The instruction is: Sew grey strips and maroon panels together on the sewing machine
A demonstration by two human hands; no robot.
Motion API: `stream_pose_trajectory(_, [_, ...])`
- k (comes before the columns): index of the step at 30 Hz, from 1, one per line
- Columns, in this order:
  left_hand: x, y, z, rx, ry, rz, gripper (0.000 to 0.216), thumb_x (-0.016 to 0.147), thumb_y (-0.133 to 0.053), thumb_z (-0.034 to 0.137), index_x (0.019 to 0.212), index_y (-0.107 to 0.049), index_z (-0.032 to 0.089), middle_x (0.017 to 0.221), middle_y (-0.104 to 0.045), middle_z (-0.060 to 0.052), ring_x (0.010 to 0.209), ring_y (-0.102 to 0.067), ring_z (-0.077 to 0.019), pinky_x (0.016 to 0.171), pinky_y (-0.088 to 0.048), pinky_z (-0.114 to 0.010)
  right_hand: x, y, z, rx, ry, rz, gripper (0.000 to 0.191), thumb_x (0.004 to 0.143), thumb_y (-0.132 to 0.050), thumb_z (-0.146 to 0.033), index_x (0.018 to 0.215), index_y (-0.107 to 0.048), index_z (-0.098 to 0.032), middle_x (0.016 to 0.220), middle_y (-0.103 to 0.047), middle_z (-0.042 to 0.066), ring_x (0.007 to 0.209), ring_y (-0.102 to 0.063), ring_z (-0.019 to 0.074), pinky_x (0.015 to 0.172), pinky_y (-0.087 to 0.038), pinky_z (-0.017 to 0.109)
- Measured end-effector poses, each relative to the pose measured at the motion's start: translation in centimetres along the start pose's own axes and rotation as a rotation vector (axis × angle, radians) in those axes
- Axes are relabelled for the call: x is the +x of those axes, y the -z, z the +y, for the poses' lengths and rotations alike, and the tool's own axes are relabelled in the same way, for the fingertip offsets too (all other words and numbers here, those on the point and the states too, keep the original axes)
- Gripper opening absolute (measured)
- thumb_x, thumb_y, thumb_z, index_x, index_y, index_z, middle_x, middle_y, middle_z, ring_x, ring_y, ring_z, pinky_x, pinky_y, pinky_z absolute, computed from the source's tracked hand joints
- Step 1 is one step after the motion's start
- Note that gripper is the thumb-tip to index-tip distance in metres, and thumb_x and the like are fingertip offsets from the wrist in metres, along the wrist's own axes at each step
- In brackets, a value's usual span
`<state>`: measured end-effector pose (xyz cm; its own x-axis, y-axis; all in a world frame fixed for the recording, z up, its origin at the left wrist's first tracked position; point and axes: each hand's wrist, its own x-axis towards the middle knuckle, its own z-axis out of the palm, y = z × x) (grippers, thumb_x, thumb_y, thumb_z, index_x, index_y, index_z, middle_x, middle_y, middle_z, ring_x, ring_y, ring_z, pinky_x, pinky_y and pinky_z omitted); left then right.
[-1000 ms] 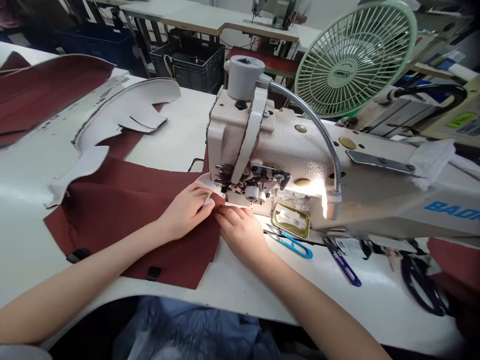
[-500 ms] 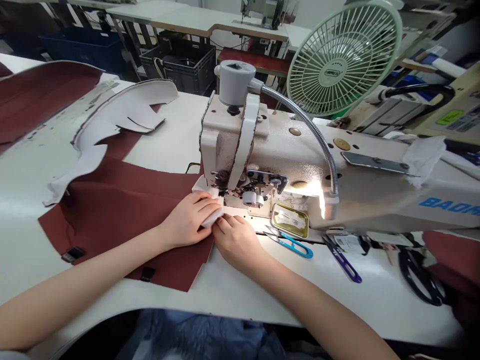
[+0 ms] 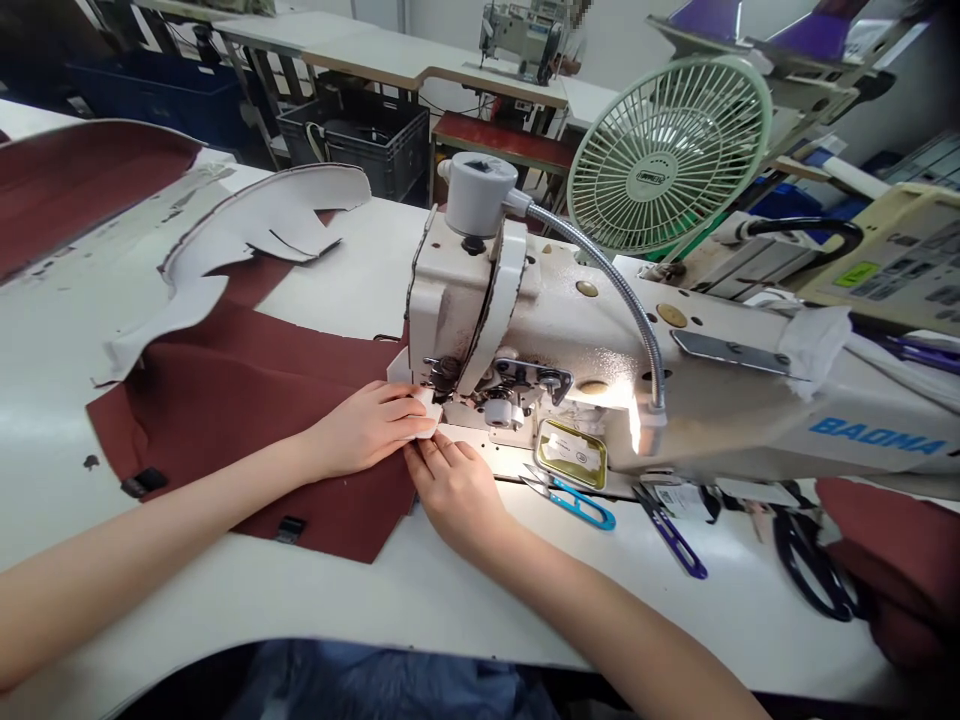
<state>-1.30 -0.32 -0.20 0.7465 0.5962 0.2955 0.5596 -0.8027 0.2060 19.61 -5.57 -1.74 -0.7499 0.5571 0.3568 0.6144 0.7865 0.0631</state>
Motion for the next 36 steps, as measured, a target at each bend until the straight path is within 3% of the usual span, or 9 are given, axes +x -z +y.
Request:
stream_pose_trajectory(8, [1.2,-0.4,-1.2,0.13,-0.078,0.047,0.028,0.096,-0.046,0.017,0.115,-0.065,0.025,0.109,-0.07,-0.003,0.103,-0.057,-0.0195,0.084,-0.04,-0.033,0.0,-0.3,-0.1,-0.031,-0.025,0.038,0.032,0.095,-0.046,-0.012,0.12,-0.066,-0.008,0.12,-0.068,0.017,0.108,-0.064,0.0275,0.077,-0.053,0.036])
stream_pose_trajectory(15, [0.8,0.0,-1.1,0.069,-0.111,0.042,0.031,0.1,-0.04,0.017,0.115,-0.066,0.026,0.114,-0.07,-0.001,0.107,-0.06,-0.0145,0.094,-0.041,-0.03,0.3,0.0,0.4,0.052,-0.081,0.06,0.032,0.093,-0.047,-0.012,0.119,-0.066,-0.01,0.116,-0.07,0.014,0.104,-0.066,0.0239,0.078,-0.052,0.034])
stream_pose_trajectory(21, [1.4,0.1,-1.5,0.154,-0.158,0.119,0.03,0.1,-0.04,0.014,0.11,-0.067,0.023,0.105,-0.073,0.0,0.104,-0.062,-0.0132,0.089,-0.042,-0.027,0.0,0.6,0.2,0.182,-0.108,0.073,0.022,0.092,-0.049,-0.014,0.104,-0.068,-0.012,0.121,-0.068,0.016,0.111,-0.064,0.0235,0.083,-0.052,0.035])
stream_pose_trajectory(30, [1.4,-0.1,-2.8,0.153,-0.139,0.058,0.027,0.1,-0.045,0.02,0.115,-0.066,0.027,0.112,-0.071,0.0,0.098,-0.062,-0.0138,0.087,-0.041,-0.03,-0.3,-0.1,0.8,0.137,-0.065,0.066,0.026,0.094,-0.051,-0.017,0.112,-0.07,-0.013,0.125,-0.066,0.013,0.116,-0.063,0.0253,0.081,-0.053,0.035])
stream_pose_trajectory(36, [1.8,-0.4,-3.0,0.064,-0.147,0.094,0.026,0.1,-0.043,0.019,0.106,-0.069,0.02,0.103,-0.072,-0.002,0.091,-0.061,-0.0153,0.077,-0.045,-0.027,0.1,-0.3,1.3,0.109,-0.081,0.03,0.029,0.096,-0.05,-0.019,0.116,-0.07,-0.016,0.131,-0.063,0.01,0.119,-0.06,0.0241,0.086,-0.051,0.035])
